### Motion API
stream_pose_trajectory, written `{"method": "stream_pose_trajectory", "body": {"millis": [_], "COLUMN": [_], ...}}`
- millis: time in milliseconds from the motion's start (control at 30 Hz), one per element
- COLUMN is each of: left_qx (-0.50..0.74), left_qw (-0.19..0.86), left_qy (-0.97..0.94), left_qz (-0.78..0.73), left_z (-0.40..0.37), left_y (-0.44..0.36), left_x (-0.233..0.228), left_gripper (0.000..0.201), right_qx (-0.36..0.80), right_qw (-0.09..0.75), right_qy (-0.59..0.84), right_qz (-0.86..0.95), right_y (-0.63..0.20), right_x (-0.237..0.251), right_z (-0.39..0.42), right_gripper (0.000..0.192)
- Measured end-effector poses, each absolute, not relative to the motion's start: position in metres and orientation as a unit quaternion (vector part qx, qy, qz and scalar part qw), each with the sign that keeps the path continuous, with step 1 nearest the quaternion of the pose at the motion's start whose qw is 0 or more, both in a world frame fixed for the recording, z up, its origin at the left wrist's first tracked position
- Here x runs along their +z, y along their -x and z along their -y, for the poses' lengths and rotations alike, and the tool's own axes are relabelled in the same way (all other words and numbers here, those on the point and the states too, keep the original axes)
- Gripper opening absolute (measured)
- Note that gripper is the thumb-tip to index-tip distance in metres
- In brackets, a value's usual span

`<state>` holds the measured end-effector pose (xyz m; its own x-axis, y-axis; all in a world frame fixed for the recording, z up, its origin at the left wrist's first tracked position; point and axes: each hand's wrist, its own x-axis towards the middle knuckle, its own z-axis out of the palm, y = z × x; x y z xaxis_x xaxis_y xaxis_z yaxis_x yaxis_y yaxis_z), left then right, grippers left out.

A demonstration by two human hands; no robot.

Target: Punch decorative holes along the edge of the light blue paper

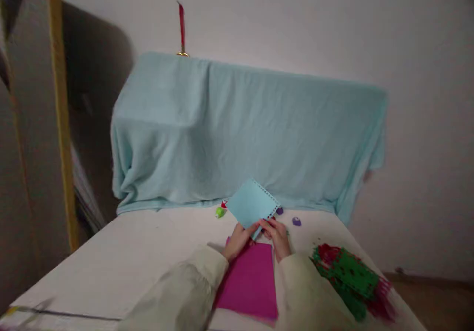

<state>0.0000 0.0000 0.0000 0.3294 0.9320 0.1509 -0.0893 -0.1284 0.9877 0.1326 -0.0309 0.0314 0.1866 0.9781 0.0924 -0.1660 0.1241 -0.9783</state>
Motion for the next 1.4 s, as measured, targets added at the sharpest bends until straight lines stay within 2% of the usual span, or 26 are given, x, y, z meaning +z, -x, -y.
{"method": "stream_pose_trajectory", "body": {"millis": [300,533,733,1400], "left_qx": [0.476,0.465,0.47,0.496], "left_qw": [0.529,0.468,0.445,0.462], "left_qy": [-0.601,-0.639,-0.643,-0.612], "left_qz": [-0.364,-0.395,-0.409,-0.407], "left_z": [-0.003,-0.011,-0.013,-0.011], "left_y": [0.0,0.003,0.005,0.004], "left_x": [-0.006,-0.013,-0.015,-0.014], "left_gripper": [0.046,0.054,0.056,0.05], "right_qx": [0.487,0.519,0.518,0.552], "right_qw": [0.589,0.566,0.582,0.638], "right_qy": [0.428,0.414,0.387,0.323], "right_qz": [0.482,0.49,0.492,0.428], "right_y": [-0.134,-0.136,-0.133,-0.133], "right_x": [0.021,0.013,0.016,0.016], "right_z": [0.022,0.018,0.02,0.017], "right_gripper": [0.032,0.025,0.02,0.017]}}
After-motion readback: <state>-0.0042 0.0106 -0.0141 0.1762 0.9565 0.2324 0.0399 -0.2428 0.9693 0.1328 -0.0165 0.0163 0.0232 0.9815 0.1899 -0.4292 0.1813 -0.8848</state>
